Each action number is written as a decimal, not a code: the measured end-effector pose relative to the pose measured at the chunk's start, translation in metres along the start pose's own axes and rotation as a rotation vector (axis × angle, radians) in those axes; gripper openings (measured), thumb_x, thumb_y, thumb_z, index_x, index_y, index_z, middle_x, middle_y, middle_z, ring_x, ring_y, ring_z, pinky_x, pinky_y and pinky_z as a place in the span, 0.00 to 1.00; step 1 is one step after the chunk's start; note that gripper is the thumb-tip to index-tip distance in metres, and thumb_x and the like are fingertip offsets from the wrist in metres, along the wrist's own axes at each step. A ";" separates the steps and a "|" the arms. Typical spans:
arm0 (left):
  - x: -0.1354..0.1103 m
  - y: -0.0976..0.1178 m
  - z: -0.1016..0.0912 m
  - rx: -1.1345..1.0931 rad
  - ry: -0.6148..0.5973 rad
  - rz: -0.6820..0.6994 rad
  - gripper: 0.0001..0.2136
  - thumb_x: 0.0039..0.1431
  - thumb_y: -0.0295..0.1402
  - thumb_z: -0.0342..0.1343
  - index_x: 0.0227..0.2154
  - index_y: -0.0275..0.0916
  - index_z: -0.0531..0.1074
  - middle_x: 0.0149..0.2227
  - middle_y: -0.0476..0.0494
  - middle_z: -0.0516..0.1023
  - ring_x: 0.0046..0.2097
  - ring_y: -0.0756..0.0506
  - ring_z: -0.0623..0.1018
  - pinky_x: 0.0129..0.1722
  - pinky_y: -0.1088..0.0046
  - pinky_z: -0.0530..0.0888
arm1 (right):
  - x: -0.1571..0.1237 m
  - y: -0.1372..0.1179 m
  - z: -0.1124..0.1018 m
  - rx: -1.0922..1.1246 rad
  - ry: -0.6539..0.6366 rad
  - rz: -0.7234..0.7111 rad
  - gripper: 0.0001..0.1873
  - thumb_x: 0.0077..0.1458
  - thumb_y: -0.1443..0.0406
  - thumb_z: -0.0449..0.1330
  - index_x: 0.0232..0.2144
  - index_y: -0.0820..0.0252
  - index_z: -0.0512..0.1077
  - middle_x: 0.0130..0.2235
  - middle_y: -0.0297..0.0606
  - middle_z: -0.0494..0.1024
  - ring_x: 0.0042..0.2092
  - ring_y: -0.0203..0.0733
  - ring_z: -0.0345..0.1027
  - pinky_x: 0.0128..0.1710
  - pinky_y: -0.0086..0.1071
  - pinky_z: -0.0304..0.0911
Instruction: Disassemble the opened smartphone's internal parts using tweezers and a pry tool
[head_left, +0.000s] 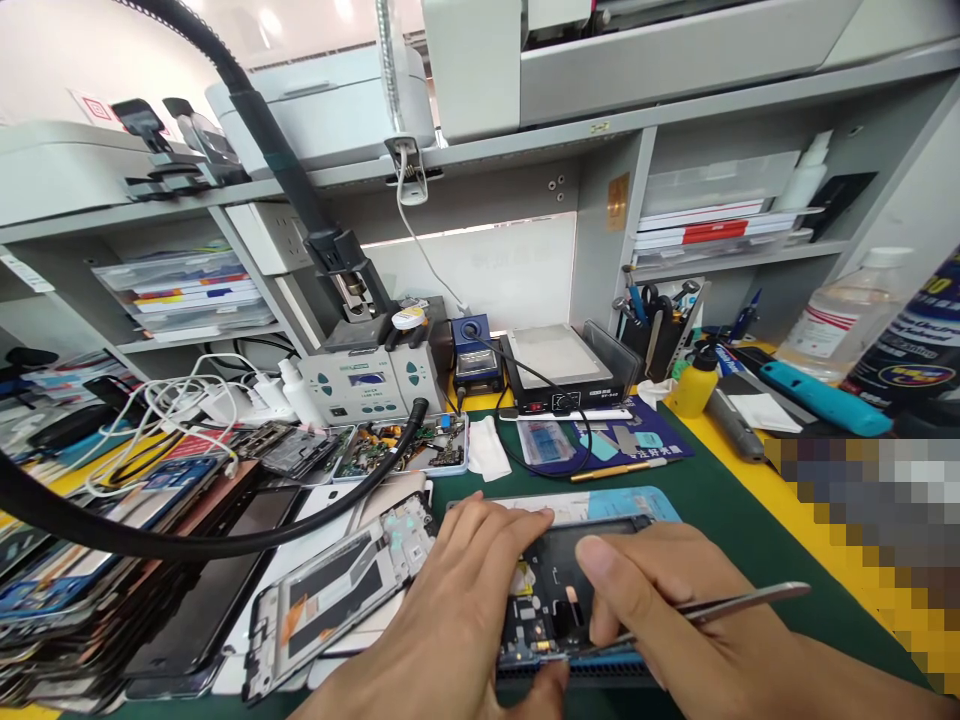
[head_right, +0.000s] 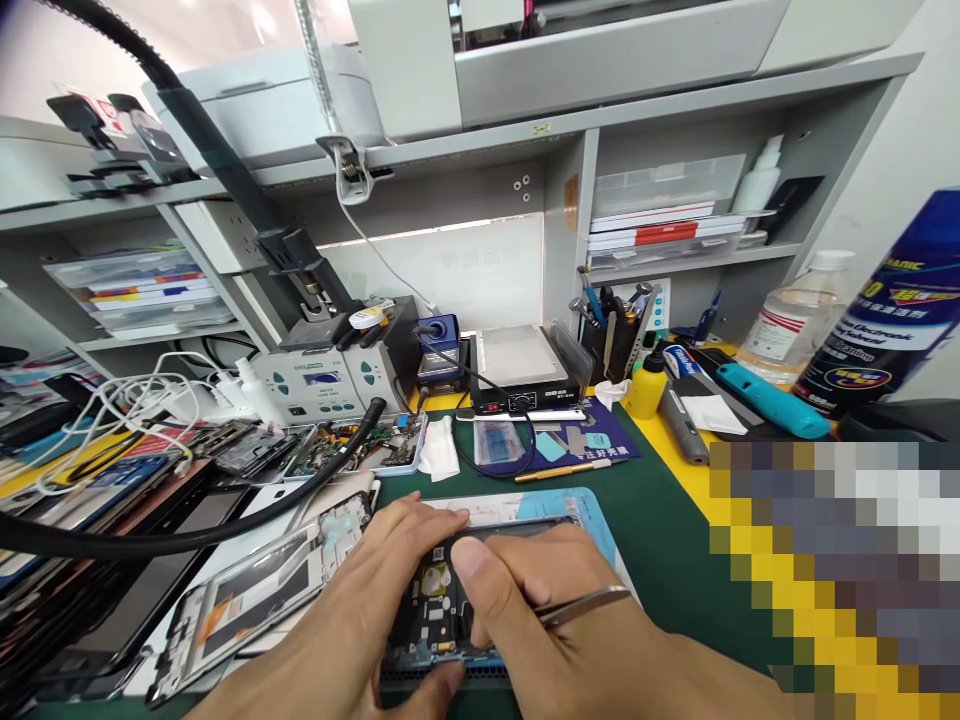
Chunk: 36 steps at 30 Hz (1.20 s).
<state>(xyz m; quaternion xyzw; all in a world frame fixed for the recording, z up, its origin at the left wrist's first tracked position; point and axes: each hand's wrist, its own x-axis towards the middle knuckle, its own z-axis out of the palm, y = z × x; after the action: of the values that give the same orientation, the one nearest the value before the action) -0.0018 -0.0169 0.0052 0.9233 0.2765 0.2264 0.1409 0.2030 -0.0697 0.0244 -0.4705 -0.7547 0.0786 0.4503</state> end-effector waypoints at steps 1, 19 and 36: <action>0.000 0.000 0.000 0.004 0.002 0.003 0.41 0.48 0.26 0.62 0.65 0.45 0.53 0.62 0.39 0.71 0.62 0.32 0.71 0.65 0.45 0.68 | 0.000 -0.001 0.000 -0.032 -0.015 0.007 0.36 0.78 0.54 0.42 0.20 0.57 0.70 0.19 0.32 0.77 0.21 0.32 0.72 0.25 0.22 0.68; -0.001 0.002 0.001 -0.011 0.007 0.001 0.43 0.47 0.26 0.61 0.66 0.49 0.50 0.61 0.41 0.69 0.62 0.33 0.69 0.62 0.49 0.71 | 0.005 -0.004 -0.006 -0.102 -0.090 -0.026 0.27 0.74 0.68 0.45 0.21 0.57 0.69 0.21 0.28 0.77 0.23 0.31 0.74 0.31 0.21 0.70; -0.005 0.001 0.007 0.019 0.006 -0.011 0.45 0.47 0.27 0.60 0.68 0.48 0.47 0.65 0.38 0.67 0.67 0.29 0.66 0.67 0.41 0.65 | -0.004 0.004 0.000 0.002 0.009 0.018 0.27 0.76 0.62 0.46 0.22 0.55 0.67 0.21 0.30 0.77 0.24 0.34 0.74 0.26 0.24 0.69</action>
<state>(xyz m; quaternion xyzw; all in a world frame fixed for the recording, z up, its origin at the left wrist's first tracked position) -0.0020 -0.0215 -0.0020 0.9223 0.2841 0.2258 0.1326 0.2063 -0.0707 0.0194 -0.4772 -0.7485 0.0811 0.4533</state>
